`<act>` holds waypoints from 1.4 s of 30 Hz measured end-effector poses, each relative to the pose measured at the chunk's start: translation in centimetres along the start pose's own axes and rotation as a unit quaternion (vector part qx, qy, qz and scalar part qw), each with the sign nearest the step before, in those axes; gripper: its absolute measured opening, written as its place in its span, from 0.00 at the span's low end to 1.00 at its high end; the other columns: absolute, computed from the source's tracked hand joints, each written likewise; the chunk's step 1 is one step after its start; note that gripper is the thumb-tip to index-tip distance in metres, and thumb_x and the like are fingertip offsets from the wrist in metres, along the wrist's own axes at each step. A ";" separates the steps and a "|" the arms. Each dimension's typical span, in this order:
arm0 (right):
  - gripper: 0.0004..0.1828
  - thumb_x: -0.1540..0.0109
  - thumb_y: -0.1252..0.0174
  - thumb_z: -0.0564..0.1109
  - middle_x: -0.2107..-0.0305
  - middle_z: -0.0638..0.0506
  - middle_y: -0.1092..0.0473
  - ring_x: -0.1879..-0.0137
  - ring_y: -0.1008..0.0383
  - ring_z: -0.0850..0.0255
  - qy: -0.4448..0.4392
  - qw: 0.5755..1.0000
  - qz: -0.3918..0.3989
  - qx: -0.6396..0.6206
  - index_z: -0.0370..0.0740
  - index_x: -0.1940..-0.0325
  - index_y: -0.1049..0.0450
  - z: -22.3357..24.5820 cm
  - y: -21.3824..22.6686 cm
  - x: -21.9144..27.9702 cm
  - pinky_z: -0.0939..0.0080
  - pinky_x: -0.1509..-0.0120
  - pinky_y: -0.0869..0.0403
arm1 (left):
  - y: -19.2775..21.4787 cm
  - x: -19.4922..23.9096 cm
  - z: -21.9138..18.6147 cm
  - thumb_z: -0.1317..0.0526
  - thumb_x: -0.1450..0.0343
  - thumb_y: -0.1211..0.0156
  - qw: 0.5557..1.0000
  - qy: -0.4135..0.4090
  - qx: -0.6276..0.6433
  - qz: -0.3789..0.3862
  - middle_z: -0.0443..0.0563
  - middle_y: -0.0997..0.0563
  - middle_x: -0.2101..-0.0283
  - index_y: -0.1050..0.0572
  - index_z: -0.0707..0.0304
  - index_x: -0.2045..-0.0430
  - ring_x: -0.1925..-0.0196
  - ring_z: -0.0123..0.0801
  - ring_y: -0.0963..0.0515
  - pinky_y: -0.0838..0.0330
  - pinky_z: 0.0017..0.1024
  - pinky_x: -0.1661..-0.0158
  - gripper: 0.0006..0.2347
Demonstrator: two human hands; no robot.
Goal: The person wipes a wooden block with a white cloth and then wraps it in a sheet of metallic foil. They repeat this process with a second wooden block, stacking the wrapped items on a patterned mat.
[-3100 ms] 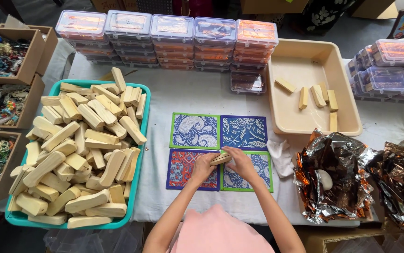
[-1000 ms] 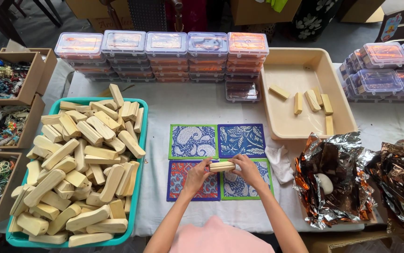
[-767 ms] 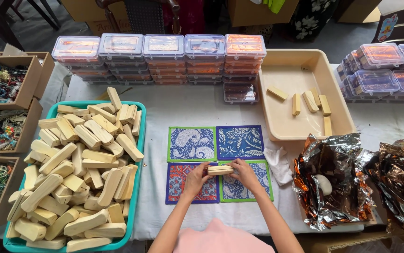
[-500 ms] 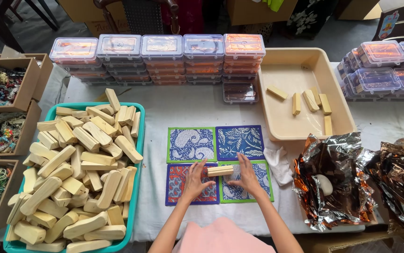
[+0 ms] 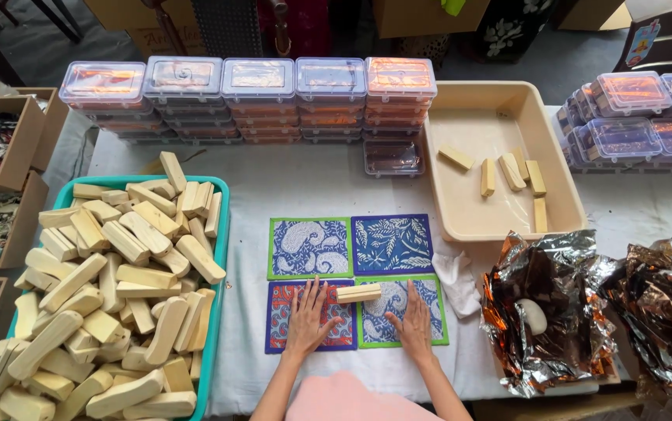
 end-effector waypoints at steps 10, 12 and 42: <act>0.23 0.33 0.46 0.55 0.51 0.48 0.27 0.49 0.29 0.50 -0.044 0.999 0.015 -0.007 0.44 0.37 0.29 -0.1 3.8 -5.6 0.51 0.45 0.30 | 0.2 -0.1 0.1 0.32 0.28 0.59 0.999 0.017 0.047 0.003 0.53 0.46 0.23 0.45 0.53 0.27 0.22 0.42 0.50 0.63 0.50 0.26 0.37; 0.19 0.33 0.45 0.52 0.56 0.49 0.26 0.51 0.27 0.51 -0.046 0.998 0.017 -0.027 0.44 0.41 0.25 0.1 4.0 -6.4 0.52 0.47 0.29 | -0.2 0.0 0.2 0.32 0.28 0.58 0.999 0.022 0.046 0.008 0.53 0.46 0.23 0.44 0.52 0.28 0.22 0.42 0.49 0.62 0.50 0.26 0.36; 0.35 0.42 0.34 0.38 0.37 0.35 0.40 0.47 0.31 0.57 -0.233 0.932 -0.275 0.045 0.33 0.31 0.33 -20.8 23.4 -1.7 0.56 0.42 0.30 | 0.6 0.2 0.3 0.37 0.26 0.58 0.997 0.021 0.059 -0.048 0.54 0.43 0.25 0.40 0.54 0.30 0.23 0.42 0.46 0.58 0.48 0.26 0.31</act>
Point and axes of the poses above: each hand's wrist, its own x-axis away from the middle knuckle, its own y-axis out of the back of the hand, z = x × y, the point moved 8 cm from there along -x, towards the middle knuckle
